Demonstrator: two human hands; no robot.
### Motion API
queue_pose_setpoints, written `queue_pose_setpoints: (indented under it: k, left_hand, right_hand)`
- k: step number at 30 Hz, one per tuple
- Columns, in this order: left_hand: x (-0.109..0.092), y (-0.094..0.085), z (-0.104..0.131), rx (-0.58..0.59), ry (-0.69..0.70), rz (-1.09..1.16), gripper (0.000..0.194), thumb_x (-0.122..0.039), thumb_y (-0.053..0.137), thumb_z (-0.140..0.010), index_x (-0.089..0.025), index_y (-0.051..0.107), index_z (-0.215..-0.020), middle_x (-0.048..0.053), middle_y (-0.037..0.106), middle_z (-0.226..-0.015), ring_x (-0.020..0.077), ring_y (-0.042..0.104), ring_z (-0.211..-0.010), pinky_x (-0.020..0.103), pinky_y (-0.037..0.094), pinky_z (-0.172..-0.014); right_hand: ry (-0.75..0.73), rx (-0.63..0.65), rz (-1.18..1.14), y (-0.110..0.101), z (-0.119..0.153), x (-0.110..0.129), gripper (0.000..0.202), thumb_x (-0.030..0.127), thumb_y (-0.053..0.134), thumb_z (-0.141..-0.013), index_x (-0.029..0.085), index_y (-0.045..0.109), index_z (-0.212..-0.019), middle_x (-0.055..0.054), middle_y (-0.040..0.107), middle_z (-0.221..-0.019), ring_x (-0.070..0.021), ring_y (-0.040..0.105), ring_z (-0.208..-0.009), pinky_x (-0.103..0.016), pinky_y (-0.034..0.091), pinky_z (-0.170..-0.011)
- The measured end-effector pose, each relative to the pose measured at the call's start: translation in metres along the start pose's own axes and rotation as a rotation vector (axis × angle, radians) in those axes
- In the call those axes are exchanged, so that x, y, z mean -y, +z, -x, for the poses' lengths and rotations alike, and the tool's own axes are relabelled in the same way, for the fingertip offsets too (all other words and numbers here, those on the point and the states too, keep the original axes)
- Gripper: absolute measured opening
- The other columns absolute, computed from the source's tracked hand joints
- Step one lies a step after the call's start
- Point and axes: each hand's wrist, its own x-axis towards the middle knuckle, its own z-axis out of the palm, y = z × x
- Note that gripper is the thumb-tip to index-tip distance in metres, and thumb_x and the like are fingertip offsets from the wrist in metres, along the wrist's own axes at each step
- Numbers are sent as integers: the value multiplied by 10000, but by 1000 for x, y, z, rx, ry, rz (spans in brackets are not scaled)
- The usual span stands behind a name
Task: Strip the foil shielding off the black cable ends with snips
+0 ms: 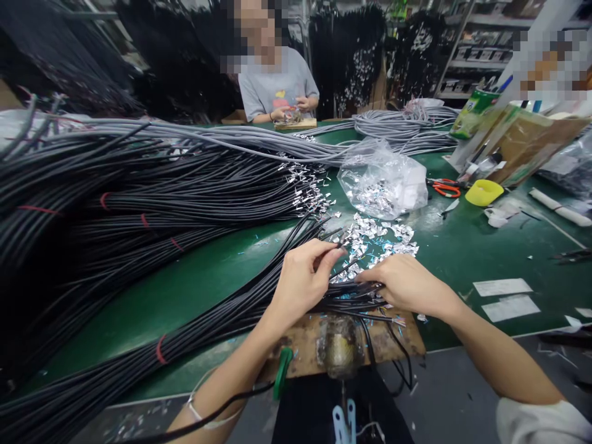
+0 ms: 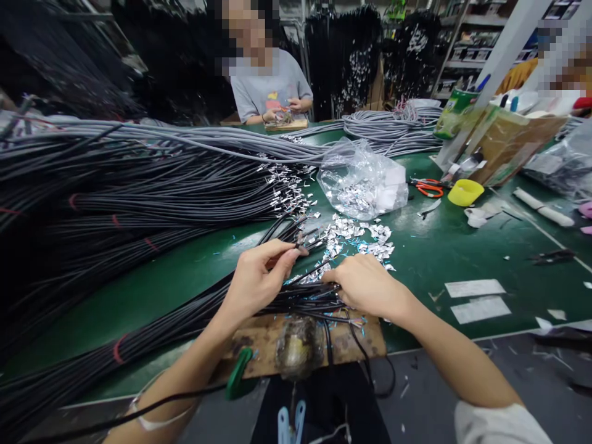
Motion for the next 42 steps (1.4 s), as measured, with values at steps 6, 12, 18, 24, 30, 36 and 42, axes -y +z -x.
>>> queue_pose_setpoints:
  k: [6,12,18,24,30,36,42]
  left_hand:
    - [-7,1,3,-160,-90,189,124,-276,672,-743,-155,692,-721,11,609,-665,106,574,-563,206,464,-511]
    - [-16,3,4,-253,-100,238,122,-238,721,-685,-158,658,-618,-12,583,-618,95,552,-569,188,449,-501]
    - [-19,3,6,-259,-89,242,146,-218,738,-664,-161,633,-581,-28,559,-585,87,527,-561,184,441,-504]
    - [-19,4,8,-263,-81,196,178,-238,733,-676,-158,617,-566,-29,547,-573,86,510,-542,192,431,-498]
    - [-18,-3,6,-143,-59,156,157,-267,684,-735,-164,654,-620,-12,588,-583,89,522,-523,195,423,-493]
    - [-19,-8,4,-18,-49,256,180,-267,633,-779,-157,637,-637,-21,556,-543,73,487,-461,186,395,-448]
    - [-15,5,9,-76,-4,125,132,-254,689,-738,-159,637,-661,-6,606,-629,96,535,-561,203,440,-538]
  right_hand:
    - [141,-455,-356,0,-1,6,368,328,638,-809,249,617,-1168,-30,717,-1003,-158,657,-801,-265,471,-695]
    - [96,-553,-347,4,-4,16,306,345,509,-900,235,615,-1165,-43,651,-890,-148,591,-775,-284,463,-698]
    - [41,-574,-461,5,-5,21,255,272,529,-894,191,672,-1089,-20,612,-758,-117,553,-675,-254,423,-610]
    - [48,-580,-465,7,-6,22,243,271,533,-890,181,691,-1050,-31,638,-764,-118,567,-669,-257,443,-622]
    - [87,-645,-391,9,-4,20,230,279,547,-878,213,706,-1030,-26,645,-747,-118,566,-640,-258,446,-610]
    - [123,-637,-582,-3,-4,16,197,274,597,-842,191,720,-971,-23,661,-734,-123,577,-653,-259,445,-600]
    - [63,-710,-623,4,-4,23,142,166,641,-778,181,737,-882,5,589,-594,-93,487,-511,-230,374,-482]
